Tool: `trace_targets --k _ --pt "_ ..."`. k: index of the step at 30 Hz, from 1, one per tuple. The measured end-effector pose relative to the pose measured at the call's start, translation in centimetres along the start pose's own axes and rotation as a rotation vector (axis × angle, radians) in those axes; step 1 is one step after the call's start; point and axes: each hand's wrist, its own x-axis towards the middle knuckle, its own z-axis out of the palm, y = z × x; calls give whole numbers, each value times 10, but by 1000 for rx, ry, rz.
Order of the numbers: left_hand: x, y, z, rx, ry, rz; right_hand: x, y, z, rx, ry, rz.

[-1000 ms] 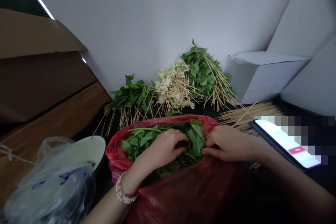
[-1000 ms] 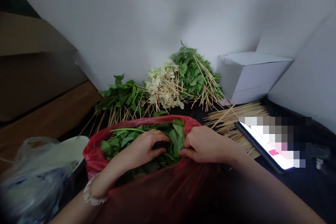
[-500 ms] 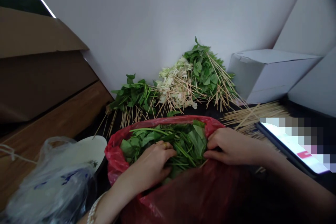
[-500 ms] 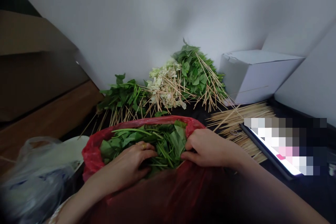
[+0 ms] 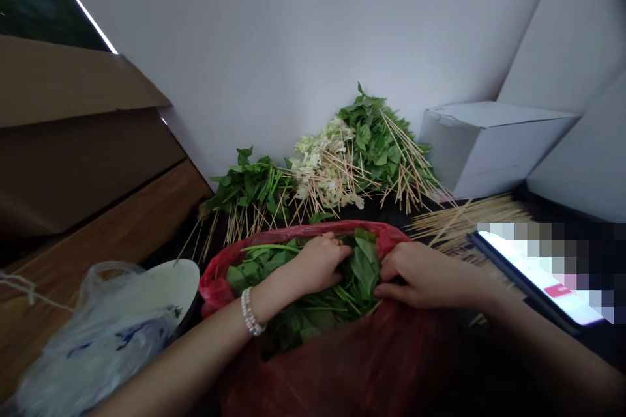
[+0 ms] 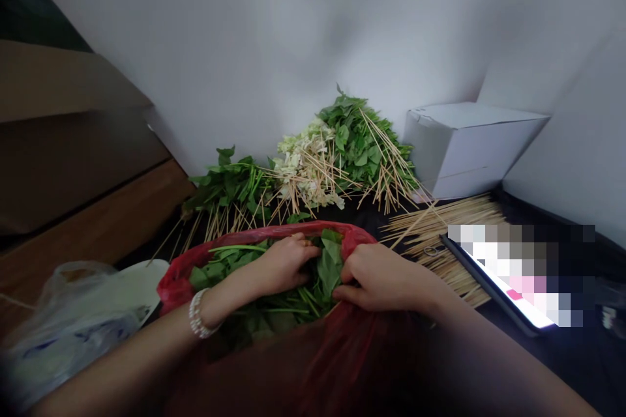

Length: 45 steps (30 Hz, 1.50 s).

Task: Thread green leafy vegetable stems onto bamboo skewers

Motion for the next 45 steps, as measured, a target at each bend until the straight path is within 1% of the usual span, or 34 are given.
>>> trace_targets --k 2,4,7,10,12,14,17,20,22,24,26,28,29,30,32,34,35,36,37,38,39,40,41,42,43,45 --pt "8 2 9 38 -17 -12 0 0 0 -25 11 -4" --pt "13 4 13 82 -36 -19 0 0 0 -34 11 -7" --pt "15 5 8 138 -63 -10 -1 0 -1 -29 5 3" --pt "8 7 -12 184 -48 -11 -3 1 -2 -11 13 -4" --pt "0 8 -30 240 -2 -20 -4 2 -1 -3 24 -19" --pt "-9 6 -48 355 63 -20 -4 3 -1 3 36 -26" --pt "-25 -2 -71 503 139 -15 -2 5 0 18 39 -26" --pt "-46 -13 -88 557 227 -17 -1 6 0 24 39 -25" --pt "-61 -15 -92 586 318 -4 -1 7 0 35 46 -33" --pt "-73 -13 -87 613 406 53 -1 9 0 74 48 -50" --pt "-81 -9 -72 613 451 150 -1 12 0 133 53 -68" --pt "-87 -8 -53 575 419 235 0 15 0 182 79 -77" --pt "-89 -9 -45 546 381 232 1 17 0 200 97 -80" --pt "-92 -10 -38 507 353 192 1 18 -1 212 119 -79" --pt "-102 -10 -32 369 351 26 2 19 -1 218 180 -62" --pt "-115 -1 -30 140 408 -140 1 16 -1 208 256 -33" --pt "-122 8 -30 -6 421 -175 1 13 -1 197 292 -21" --pt "-129 19 -30 -128 424 -184 0 9 -1 184 323 -16" --pt "-135 31 -28 -216 381 -191 0 6 -1 172 346 -19" --pt "-140 43 -26 -298 330 -154 0 2 0 159 368 -25" --pt "-143 53 -24 -384 269 -80 0 -1 1 142 389 -31" --pt "-145 60 -23 -461 201 -39 0 -4 3 121 406 -34" --pt "-145 63 -22 -527 152 -24 1 -5 6 95 421 -31" --pt "-143 62 -21 -583 127 -45 3 -6 8 64 434 -27" --pt "-141 58 -22 -614 136 -110 5 -6 11 34 448 -26" --pt "-133 43 -24 -574 235 -306 8 -4 16 -6 491 -53"
